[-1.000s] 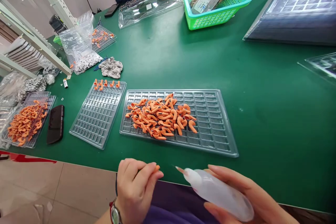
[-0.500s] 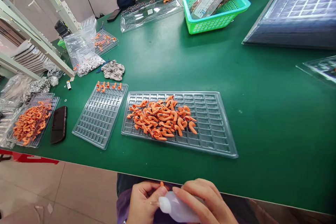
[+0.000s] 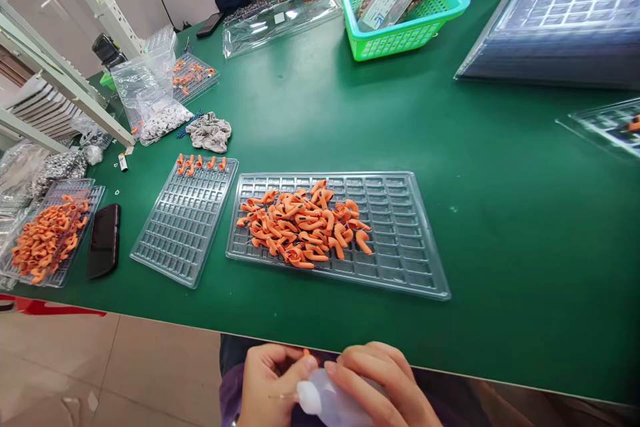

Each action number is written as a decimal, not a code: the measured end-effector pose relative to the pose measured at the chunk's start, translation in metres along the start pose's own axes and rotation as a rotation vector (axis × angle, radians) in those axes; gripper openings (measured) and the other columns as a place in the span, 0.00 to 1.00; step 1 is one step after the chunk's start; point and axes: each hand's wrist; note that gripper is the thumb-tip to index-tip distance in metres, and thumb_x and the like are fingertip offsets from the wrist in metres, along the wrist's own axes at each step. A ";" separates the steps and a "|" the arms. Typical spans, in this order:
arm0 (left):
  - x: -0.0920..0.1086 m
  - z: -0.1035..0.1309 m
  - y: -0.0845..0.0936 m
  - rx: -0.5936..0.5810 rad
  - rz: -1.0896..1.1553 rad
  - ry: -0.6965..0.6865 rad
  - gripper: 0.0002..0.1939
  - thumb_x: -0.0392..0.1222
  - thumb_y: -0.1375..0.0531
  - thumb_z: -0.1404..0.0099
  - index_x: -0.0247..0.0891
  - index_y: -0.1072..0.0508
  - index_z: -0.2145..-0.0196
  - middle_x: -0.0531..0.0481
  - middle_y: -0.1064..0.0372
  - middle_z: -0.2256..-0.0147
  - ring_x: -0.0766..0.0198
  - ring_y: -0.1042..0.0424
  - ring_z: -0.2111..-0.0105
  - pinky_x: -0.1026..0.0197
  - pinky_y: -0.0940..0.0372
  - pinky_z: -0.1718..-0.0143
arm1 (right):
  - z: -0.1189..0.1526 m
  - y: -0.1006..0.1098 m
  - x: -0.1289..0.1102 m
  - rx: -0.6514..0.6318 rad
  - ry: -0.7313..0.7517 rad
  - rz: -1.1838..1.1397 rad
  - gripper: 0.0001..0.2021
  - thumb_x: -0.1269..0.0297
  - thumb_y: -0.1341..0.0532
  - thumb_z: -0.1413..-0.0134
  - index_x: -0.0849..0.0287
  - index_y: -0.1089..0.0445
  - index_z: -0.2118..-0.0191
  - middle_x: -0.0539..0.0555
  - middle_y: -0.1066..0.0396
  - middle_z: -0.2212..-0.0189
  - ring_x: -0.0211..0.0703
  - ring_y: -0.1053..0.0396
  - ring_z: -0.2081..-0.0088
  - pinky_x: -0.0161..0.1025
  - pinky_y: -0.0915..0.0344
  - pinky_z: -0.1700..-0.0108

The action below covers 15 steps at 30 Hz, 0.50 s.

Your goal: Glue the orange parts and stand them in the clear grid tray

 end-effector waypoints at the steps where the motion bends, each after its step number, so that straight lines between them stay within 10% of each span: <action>1: 0.003 0.000 0.000 -0.006 -0.005 0.003 0.22 0.57 0.27 0.52 0.32 0.19 0.78 0.47 0.28 0.79 0.69 0.38 0.78 0.68 0.43 0.76 | 0.000 0.000 0.000 -0.003 -0.003 0.003 0.19 0.90 0.47 0.49 0.68 0.31 0.54 0.56 0.38 0.59 0.41 0.35 0.60 0.41 0.36 0.58; 15: 0.008 -0.002 0.004 -0.033 -0.061 0.047 0.24 0.60 0.27 0.54 0.32 0.19 0.78 0.49 0.30 0.79 0.70 0.41 0.78 0.67 0.45 0.75 | -0.004 0.002 -0.001 0.005 -0.045 0.021 0.20 0.87 0.46 0.46 0.62 0.31 0.51 0.55 0.29 0.66 0.41 0.30 0.67 0.41 0.32 0.62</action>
Point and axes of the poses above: each hand's wrist, its own z-axis away from the middle knuckle, its own y-axis out of the back of the hand, x = y × z
